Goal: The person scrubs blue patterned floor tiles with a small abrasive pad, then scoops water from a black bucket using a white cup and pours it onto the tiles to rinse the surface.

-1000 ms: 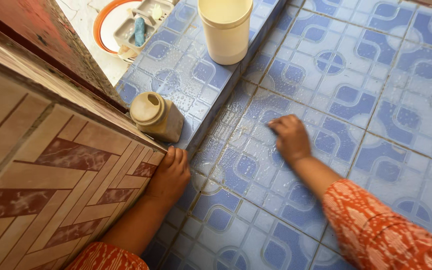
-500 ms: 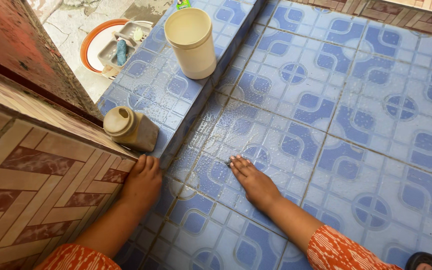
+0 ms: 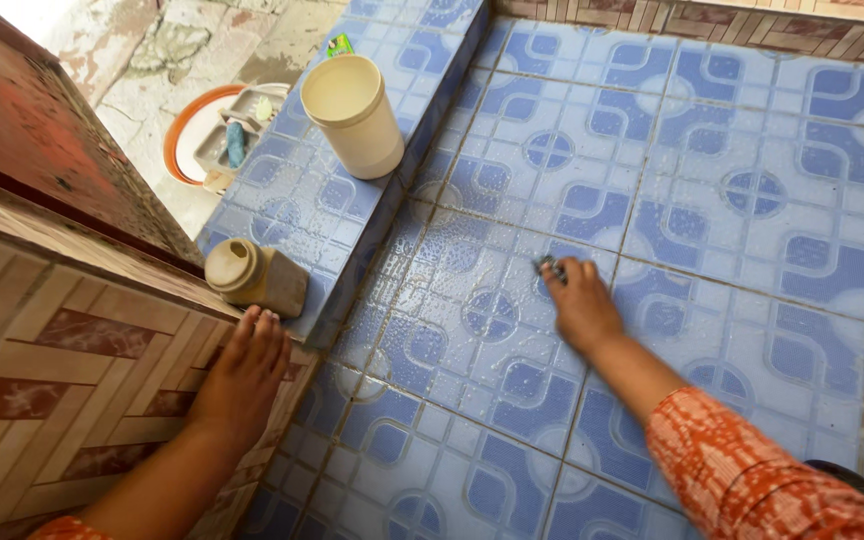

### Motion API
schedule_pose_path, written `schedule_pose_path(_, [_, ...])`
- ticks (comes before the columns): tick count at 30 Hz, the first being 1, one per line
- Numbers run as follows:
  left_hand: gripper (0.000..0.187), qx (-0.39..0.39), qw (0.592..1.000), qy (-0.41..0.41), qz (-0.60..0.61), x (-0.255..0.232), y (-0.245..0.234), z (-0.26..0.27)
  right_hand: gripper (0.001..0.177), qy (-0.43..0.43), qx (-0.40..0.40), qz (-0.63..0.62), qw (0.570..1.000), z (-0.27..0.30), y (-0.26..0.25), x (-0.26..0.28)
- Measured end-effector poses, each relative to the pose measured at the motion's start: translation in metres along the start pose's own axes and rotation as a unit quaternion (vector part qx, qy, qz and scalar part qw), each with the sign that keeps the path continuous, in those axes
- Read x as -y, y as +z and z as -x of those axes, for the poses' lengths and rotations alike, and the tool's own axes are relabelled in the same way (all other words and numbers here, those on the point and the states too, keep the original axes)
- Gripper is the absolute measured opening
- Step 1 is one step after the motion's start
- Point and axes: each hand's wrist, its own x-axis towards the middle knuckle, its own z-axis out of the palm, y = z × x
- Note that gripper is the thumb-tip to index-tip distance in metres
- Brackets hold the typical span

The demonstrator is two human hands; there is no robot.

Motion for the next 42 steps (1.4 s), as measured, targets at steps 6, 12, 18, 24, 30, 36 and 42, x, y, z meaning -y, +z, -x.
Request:
schedule_pose_path(6, [0.072, 0.007, 0.998, 0.02, -0.065, -0.021, 0.015, -0.018, 0.042, -0.078, 0.072, -0.066, 0.992, 0.043, 0.042, 0.127])
schedule_pose_path(12, [0.054, -0.058, 0.989, -0.038, -0.128, -0.038, 0.025, -0.033, 0.052, -0.252, -0.003, -0.047, 0.967, 0.084, 0.067, 0.156])
schedule_pose_path(18, [0.05, -0.103, 0.99, -0.075, -0.06, -0.033, 0.027, -0.042, 0.021, 0.081, -0.016, -0.046, 0.996, 0.035, 0.027, 0.043])
schedule_pose_path(24, [0.051, -0.139, 0.979, -0.146, -0.034, -0.04, 0.033, -0.044, 0.056, -0.021, -0.063, 0.1, 0.993, 0.037, -0.011, -0.053])
schedule_pose_path(30, [0.054, -0.124, 0.983, -0.131, -0.024, -0.033, 0.027, -0.046, 0.043, 0.013, -0.114, 0.029, 0.993, 0.021, 0.001, 0.003])
schedule_pose_path(36, [0.054, -0.119, 0.982, -0.137, -0.044, -0.033, 0.024, -0.043, 0.017, -0.297, -0.052, -0.179, 0.936, 0.055, 0.048, 0.169])
schedule_pose_path(42, [0.053, -0.145, 0.978, -0.142, -0.036, -0.038, 0.029, -0.042, 0.013, -0.488, -0.035, -0.152, 0.859, 0.059, 0.067, 0.193])
